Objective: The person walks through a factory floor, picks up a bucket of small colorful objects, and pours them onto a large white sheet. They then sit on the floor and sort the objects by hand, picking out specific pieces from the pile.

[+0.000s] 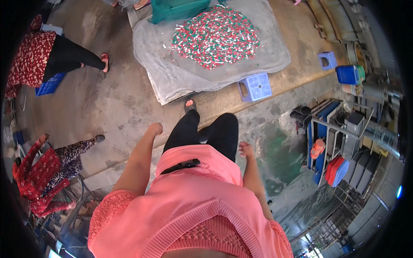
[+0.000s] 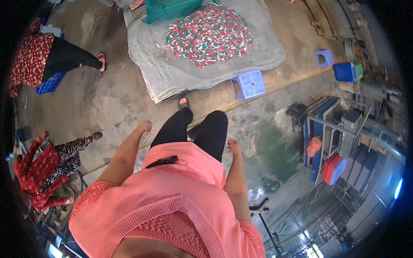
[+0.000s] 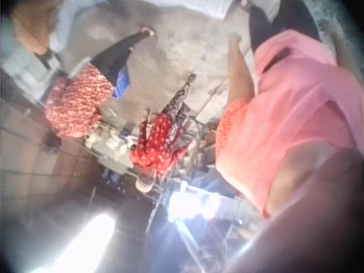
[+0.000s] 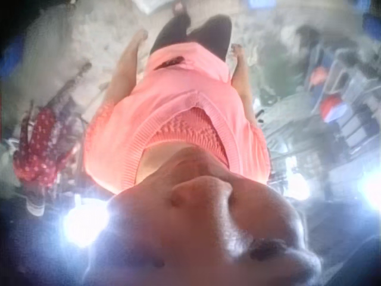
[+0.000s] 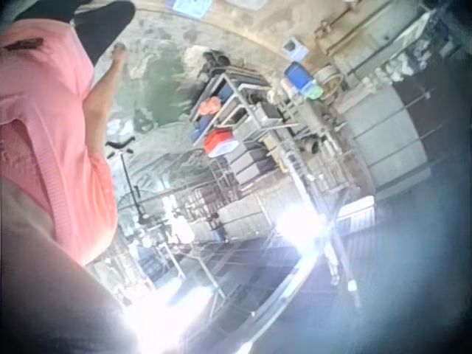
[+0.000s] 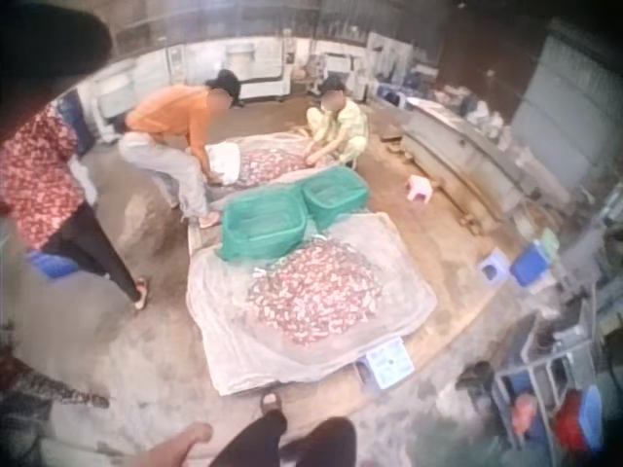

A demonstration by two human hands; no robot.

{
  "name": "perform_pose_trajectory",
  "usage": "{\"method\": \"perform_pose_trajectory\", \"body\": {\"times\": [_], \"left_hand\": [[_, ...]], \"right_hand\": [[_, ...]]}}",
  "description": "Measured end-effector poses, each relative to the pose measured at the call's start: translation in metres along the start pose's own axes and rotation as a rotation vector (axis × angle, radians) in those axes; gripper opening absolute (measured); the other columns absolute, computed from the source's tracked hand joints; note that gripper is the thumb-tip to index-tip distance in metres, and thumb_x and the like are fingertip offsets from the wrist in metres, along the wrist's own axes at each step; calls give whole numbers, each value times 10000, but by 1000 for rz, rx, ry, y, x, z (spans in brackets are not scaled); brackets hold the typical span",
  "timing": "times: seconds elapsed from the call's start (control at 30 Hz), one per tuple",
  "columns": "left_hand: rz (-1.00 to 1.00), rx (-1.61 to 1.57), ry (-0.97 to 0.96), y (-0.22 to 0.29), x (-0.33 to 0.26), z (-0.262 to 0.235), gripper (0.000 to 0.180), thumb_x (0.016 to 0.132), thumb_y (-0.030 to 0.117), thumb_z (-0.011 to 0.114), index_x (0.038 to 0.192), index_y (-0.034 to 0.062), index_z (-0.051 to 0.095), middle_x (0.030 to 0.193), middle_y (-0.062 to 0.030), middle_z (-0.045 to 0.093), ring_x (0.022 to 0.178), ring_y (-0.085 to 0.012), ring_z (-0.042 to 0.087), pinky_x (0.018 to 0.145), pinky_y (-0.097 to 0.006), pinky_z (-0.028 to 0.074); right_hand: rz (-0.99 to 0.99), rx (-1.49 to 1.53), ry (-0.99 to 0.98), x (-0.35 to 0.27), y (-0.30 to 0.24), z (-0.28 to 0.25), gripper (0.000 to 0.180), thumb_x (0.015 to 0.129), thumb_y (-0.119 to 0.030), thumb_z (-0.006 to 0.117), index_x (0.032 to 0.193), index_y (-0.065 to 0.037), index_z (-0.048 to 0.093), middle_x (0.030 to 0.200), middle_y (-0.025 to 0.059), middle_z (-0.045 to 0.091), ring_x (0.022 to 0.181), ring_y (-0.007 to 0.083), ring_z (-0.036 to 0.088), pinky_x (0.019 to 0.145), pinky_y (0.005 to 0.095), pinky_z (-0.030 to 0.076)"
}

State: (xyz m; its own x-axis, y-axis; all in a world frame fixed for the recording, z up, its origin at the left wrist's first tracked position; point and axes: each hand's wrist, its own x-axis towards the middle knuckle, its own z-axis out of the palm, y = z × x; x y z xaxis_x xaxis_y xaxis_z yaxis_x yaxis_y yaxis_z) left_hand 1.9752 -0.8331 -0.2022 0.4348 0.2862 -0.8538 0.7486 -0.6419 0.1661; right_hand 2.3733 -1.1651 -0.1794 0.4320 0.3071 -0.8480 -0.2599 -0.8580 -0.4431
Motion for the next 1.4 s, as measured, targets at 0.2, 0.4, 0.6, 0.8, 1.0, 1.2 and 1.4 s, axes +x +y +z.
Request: {"method": "perform_pose_trajectory", "body": {"times": [0.2, 0.4, 0.6, 0.8, 1.0, 1.2, 1.4], "left_hand": [[-112, -777, 717, 41, 13, -147, 287, 812, 262, 451, 961, 53, 580, 867, -181, 605, 841, -288, 586, 743, -355, 445], [-64, -1328, 870, 77, 64, -218, 302, 812, 279, 509, 975, 37, 589, 905, -114, 626, 832, -246, 597, 771, -311, 448], [-208, -1038, 585, 139, 143, -170, 178, 766, 130, 457, 874, 80, 589, 914, -143, 605, 874, -301, 574, 757, -370, 453], [-118, -650, 614, 132, 232, -201, 268, 777, 175, 490, 1030, 108, 547, 1072, -98, 553, 1040, -270, 499, 847, -388, 408], [87, -29, 1142, 42, 358, -191, 352, 852, 335, 426, 1145, 139, 451, 1041, -120, 562, 1005, -297, 514, 815, -450, 415], [-28, -306, 233, -39, 394, -99, 360, 865, 413, 368, 1111, 169, 470, 983, -125, 576, 915, -304, 551, 778, -412, 431], [-80, -811, 370, -75, 407, -50, 330, 856, 378, 409, 1004, 119, 551, 799, -117, 611, 786, -261, 585, 713, -342, 444]], "right_hand": [[-304, -113, 45, 39, -196, -45, 291, 740, -36, 462, 1004, -102, 567, 765, 18, 601, 607, 106, 571, 465, 252, 445], [-465, -536, -228, 128, -337, -57, 339, 710, -8, 458, 1024, -81, 564, 743, 28, 612, 639, 103, 580, 512, 230, 437], [-721, -930, -211, 210, -429, -42, 276, 711, -39, 470, 957, -74, 590, 706, 86, 611, 656, 159, 590, 616, 282, 458], [-776, -1278, -469, 328, -458, 10, 271, 689, -197, 575, 956, -151, 598, 894, 107, 616, 906, 272, 564, 787, 352, 445], [-663, -1511, -885, 402, -383, 134, 504, 723, -374, 606, 1174, -188, 479, 1163, 149, 490, 1122, 304, 415, 939, 375, 334], [-287, -1727, -1315, 417, -297, 204, 665, 688, -393, 624, 1271, -185, 382, 1220, 193, 421, 1106, 300, 434, 896, 379, 370], [-482, -2088, -1350, 483, -250, 249, 660, 657, -395, 647, 1223, -122, 444, 1152, 152, 501, 1025, 303, 504, 828, 371, 425]]}}
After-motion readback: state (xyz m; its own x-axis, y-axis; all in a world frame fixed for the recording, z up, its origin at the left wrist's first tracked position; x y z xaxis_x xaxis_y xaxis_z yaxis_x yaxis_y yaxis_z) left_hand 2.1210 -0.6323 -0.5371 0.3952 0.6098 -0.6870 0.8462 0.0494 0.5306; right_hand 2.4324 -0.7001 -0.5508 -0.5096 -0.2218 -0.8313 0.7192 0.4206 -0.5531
